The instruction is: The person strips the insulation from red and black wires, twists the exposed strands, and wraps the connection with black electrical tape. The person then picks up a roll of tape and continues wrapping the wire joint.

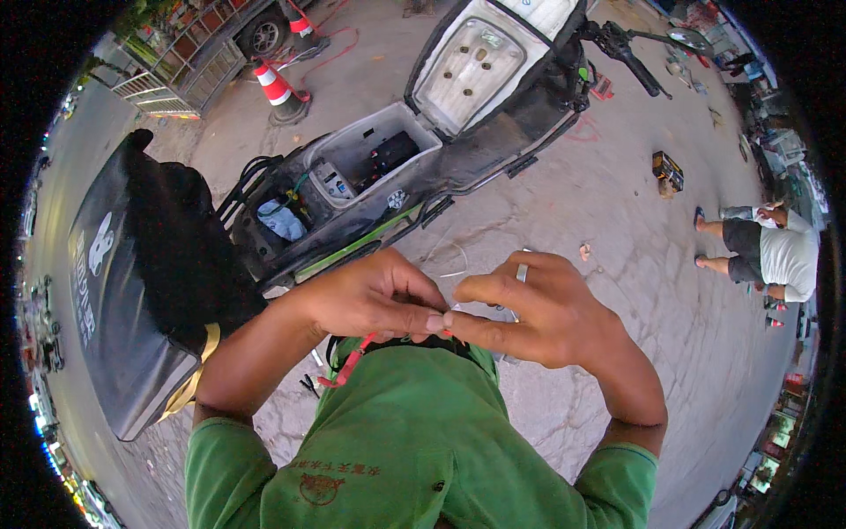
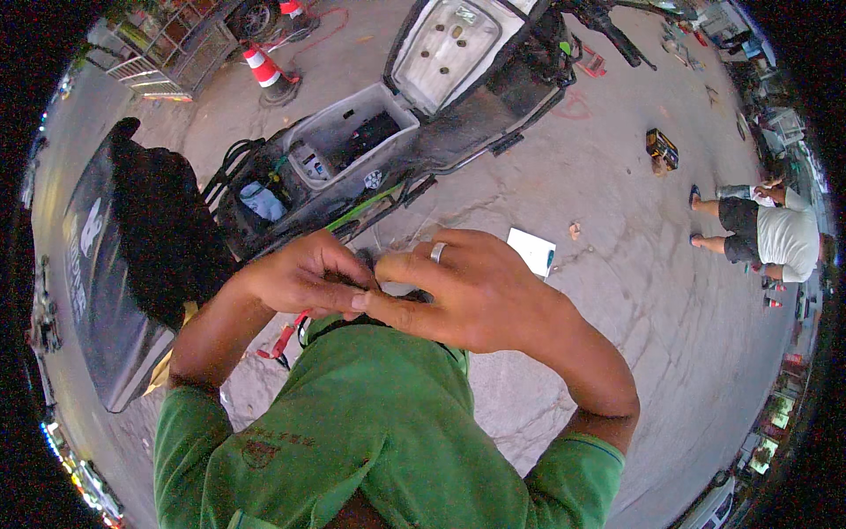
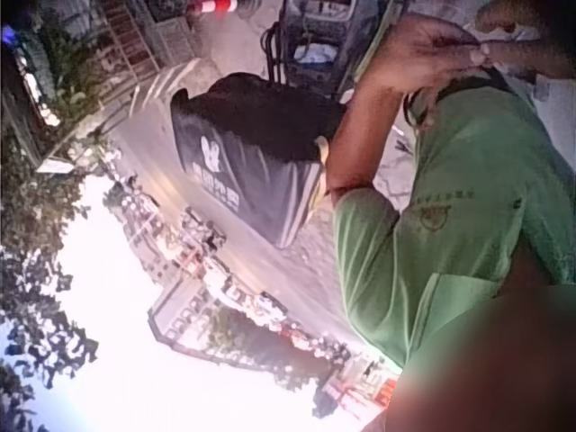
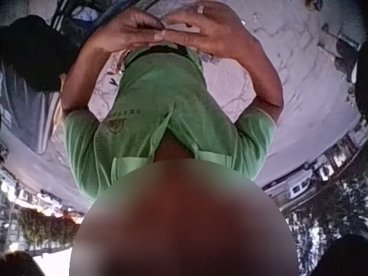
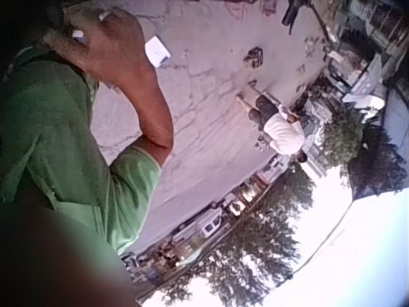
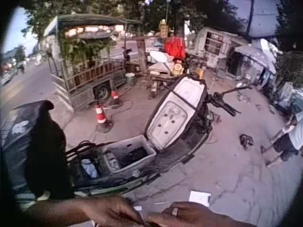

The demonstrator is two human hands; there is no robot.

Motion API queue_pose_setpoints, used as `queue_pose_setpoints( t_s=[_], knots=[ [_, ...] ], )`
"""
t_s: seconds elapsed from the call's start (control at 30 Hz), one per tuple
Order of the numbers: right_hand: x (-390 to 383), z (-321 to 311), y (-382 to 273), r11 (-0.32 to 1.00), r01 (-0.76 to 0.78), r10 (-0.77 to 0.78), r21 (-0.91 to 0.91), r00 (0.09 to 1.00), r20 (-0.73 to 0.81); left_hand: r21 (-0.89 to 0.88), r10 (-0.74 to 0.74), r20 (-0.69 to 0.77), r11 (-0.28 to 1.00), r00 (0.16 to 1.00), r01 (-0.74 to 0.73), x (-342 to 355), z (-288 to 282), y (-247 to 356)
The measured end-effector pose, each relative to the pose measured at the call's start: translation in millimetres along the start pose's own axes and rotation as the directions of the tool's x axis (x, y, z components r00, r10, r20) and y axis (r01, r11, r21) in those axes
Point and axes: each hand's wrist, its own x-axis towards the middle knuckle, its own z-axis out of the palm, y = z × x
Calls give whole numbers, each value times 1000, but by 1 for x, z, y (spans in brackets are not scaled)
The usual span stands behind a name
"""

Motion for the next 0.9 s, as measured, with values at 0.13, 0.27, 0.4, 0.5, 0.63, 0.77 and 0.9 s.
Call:
queue_pose_setpoints(
  t_s=[0.13,0.27,0.4,0.5,0.63,0.77,0.9],
  knots=[
    [-3,2,4,999,33,-34,18,998,54,23,9,13,1000,1000,-9,0,-4,-14],
    [1,4,6,997,72,-72,3,996,52,14,1,46,1000,999,-2,1,-6,-10],
    [3,7,4,994,110,-110,2,988,112,39,-10,99,999,995,6,4,-11,-16],
    [2,9,6,993,122,-122,9,981,151,28,-91,103,996,991,88,3,-10,-8],
    [1,8,7,994,112,-113,14,980,161,16,-76,101,997,992,75,4,-12,-13],
    [0,1,16,999,-16,19,-36,994,104,1,-82,109,997,991,83,4,-15,-14],
    [4,3,12,991,131,-128,-21,986,103,-28,-132,106,990,986,135,4,-16,-12]
  ],
)
